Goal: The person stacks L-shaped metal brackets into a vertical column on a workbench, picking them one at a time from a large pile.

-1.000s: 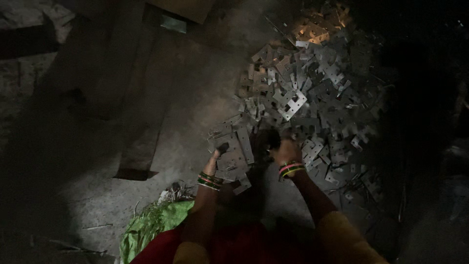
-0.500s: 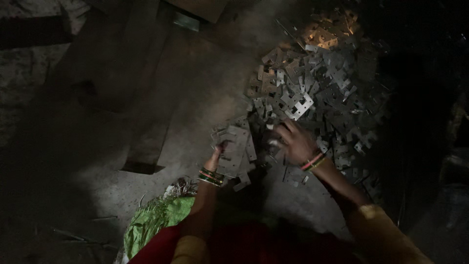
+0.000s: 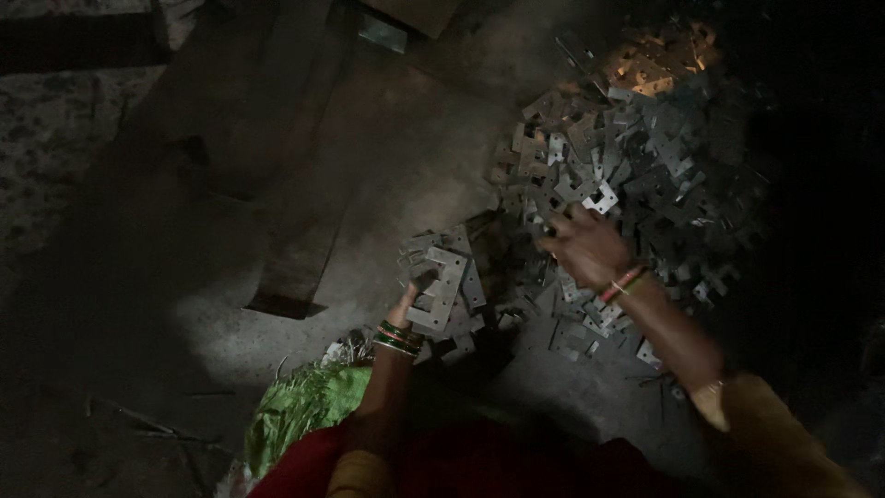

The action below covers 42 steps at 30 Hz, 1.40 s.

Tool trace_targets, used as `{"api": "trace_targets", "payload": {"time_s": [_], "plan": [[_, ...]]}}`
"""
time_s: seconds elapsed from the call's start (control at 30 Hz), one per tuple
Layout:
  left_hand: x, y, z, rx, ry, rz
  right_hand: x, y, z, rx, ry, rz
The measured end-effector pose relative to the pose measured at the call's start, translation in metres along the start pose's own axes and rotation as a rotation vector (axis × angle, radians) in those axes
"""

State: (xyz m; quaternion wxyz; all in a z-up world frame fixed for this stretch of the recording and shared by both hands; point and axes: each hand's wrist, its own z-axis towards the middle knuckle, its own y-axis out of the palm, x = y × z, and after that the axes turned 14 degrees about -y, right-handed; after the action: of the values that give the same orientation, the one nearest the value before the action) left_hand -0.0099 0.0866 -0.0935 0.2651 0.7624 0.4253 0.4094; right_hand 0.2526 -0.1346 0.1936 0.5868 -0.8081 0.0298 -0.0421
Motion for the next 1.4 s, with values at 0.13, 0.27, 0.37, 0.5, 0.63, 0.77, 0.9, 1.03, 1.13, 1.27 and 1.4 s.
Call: {"api": "trace_targets", "payload": {"time_s": [0.13, 0.27, 0.37, 0.5, 0.63, 0.77, 0.9, 1.03, 1.13, 1.27, 1.4], "plan": [[-0.003, 0.0, 0.001, 0.031, 0.012, 0.156, -0.021, -0.015, -0.022, 0.583, -0.164, -0.032], [0.003, -0.007, 0.021, -0.009, -0.152, 0.202, -0.033, -0.021, -0.001, 0.668, 0.139, -0.048], [-0.002, -0.014, 0.023, -0.176, -0.124, 0.162, -0.042, -0.008, 0.021, -0.224, 0.767, 0.601], [-0.014, -0.018, 0.02, -0.189, -0.072, 0.107, -0.05, 0.051, 0.043, 0.046, 0.871, 0.643], [-0.017, -0.017, 0.021, -0.149, 0.006, 0.058, -0.031, 0.136, 0.042, 0.509, 0.909, 0.826], [-0.003, -0.009, 0.015, -0.066, 0.017, -0.008, 0.005, 0.163, 0.029, 0.568, 0.83, 0.994], [0.012, 0.011, -0.005, -0.073, -0.078, -0.149, 0.004, 0.108, 0.028, 0.674, 0.597, 1.315], [0.019, 0.024, -0.019, -0.061, -0.032, -0.149, -0.042, 0.03, 0.046, 0.62, 0.186, 1.782], [0.031, 0.021, -0.017, -0.122, -0.028, -0.109, -0.076, -0.002, 0.05, 0.558, 0.285, 1.388], [0.044, 0.016, -0.019, -0.116, -0.048, -0.16, -0.128, 0.013, 0.04, 0.221, 0.283, 1.313], [0.046, 0.025, -0.035, -0.169, -0.095, -0.329, -0.218, 0.074, 0.059, 0.364, 0.181, 1.857]]}}
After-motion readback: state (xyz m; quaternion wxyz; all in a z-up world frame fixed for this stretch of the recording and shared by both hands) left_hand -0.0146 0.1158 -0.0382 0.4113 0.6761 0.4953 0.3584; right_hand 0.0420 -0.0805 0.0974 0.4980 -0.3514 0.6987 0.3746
